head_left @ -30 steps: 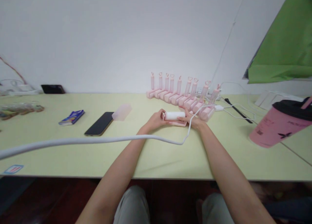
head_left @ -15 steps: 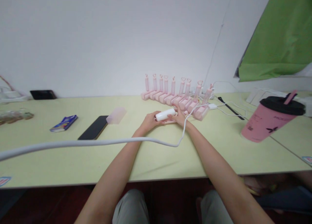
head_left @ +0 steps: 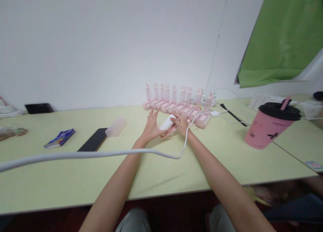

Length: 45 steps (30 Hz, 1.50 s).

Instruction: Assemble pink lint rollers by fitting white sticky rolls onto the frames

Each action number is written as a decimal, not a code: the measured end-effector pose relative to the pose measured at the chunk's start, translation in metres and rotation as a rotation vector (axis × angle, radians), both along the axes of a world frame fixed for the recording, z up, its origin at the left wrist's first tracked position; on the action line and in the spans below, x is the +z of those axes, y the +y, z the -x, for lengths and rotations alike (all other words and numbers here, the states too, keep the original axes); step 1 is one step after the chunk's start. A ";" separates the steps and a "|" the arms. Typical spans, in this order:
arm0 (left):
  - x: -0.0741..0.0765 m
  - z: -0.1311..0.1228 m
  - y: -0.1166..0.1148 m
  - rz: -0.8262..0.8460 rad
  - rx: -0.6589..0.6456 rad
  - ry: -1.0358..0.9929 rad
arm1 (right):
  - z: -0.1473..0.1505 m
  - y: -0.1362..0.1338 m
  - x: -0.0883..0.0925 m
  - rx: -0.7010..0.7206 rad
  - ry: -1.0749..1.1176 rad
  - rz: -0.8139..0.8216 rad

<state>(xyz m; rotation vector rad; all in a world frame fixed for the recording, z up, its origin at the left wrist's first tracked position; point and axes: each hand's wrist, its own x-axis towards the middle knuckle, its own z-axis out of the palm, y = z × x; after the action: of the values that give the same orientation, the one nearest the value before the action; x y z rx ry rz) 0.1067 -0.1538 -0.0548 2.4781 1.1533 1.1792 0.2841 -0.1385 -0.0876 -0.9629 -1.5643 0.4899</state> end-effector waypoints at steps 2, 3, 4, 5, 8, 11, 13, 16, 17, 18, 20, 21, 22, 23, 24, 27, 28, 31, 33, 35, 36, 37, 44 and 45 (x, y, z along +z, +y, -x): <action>0.006 -0.005 -0.007 -0.015 -0.066 0.055 | 0.006 -0.006 0.006 0.073 -0.054 -0.035; 0.008 -0.007 -0.010 0.017 -0.096 0.084 | 0.010 -0.009 0.008 0.090 -0.069 -0.055; 0.008 -0.009 -0.013 0.067 -0.112 0.108 | 0.013 -0.012 0.010 0.081 -0.066 -0.071; 0.008 -0.011 -0.016 0.121 -0.115 0.124 | 0.017 -0.015 0.012 0.057 -0.049 -0.073; 0.006 -0.014 -0.020 0.198 -0.102 0.109 | 0.022 -0.021 0.015 -0.040 0.066 -0.059; 0.005 -0.012 -0.018 0.167 -0.031 -0.003 | 0.022 -0.022 0.017 0.019 0.114 -0.056; 0.005 -0.010 -0.015 0.157 0.071 -0.082 | 0.021 -0.022 0.020 0.091 0.117 -0.074; 0.004 -0.010 -0.013 0.146 0.137 -0.156 | 0.018 -0.026 0.027 0.075 0.057 -0.147; 0.003 -0.010 -0.013 0.147 0.122 -0.174 | 0.016 -0.028 0.029 0.065 0.000 -0.186; 0.001 -0.012 -0.013 0.152 0.100 -0.190 | 0.015 -0.030 0.030 0.062 -0.061 -0.229; -0.002 -0.016 -0.012 0.173 0.053 -0.217 | 0.013 -0.033 0.029 0.059 -0.132 -0.299; -0.003 -0.019 -0.012 0.189 0.031 -0.228 | 0.012 -0.034 0.027 0.043 -0.124 -0.313; -0.005 -0.022 -0.011 0.206 0.005 -0.236 | 0.011 -0.034 0.025 0.008 -0.089 -0.310; -0.006 -0.025 -0.009 0.223 -0.025 -0.245 | 0.011 -0.034 0.022 -0.045 -0.032 -0.293; -0.007 -0.029 -0.008 0.237 -0.060 -0.254 | 0.011 -0.033 0.019 -0.102 0.033 -0.264; -0.007 -0.037 -0.006 0.273 -0.172 -0.246 | 0.009 -0.028 0.013 -0.230 0.219 -0.139; -0.007 -0.039 -0.008 0.284 -0.195 -0.232 | 0.009 -0.026 0.012 -0.243 0.260 -0.096; -0.009 -0.040 -0.016 0.352 -0.176 -0.187 | 0.007 -0.020 0.011 -0.202 0.307 -0.012; -0.013 -0.039 -0.023 0.417 -0.146 -0.163 | 0.006 -0.017 0.009 -0.153 0.312 0.023; -0.017 -0.039 -0.026 0.462 -0.123 -0.162 | 0.007 -0.013 0.007 -0.132 0.308 0.050; -0.019 -0.039 -0.026 0.467 -0.108 -0.183 | 0.008 -0.012 0.006 -0.132 0.302 0.054; -0.019 -0.039 -0.025 0.462 -0.092 -0.218 | 0.009 -0.011 0.005 -0.138 0.298 0.046; -0.008 -0.027 -0.008 0.454 -0.097 -0.364 | 0.020 -0.017 0.011 -0.119 0.261 -0.106; -0.006 -0.025 -0.009 0.445 -0.094 -0.348 | 0.021 -0.018 0.012 -0.095 0.245 -0.117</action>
<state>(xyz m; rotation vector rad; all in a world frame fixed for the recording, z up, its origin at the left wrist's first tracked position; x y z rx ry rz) 0.1315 -0.1628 -0.0604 1.8893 1.0502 1.1232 0.2630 -0.1565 -0.0754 -0.8499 -1.3069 0.4281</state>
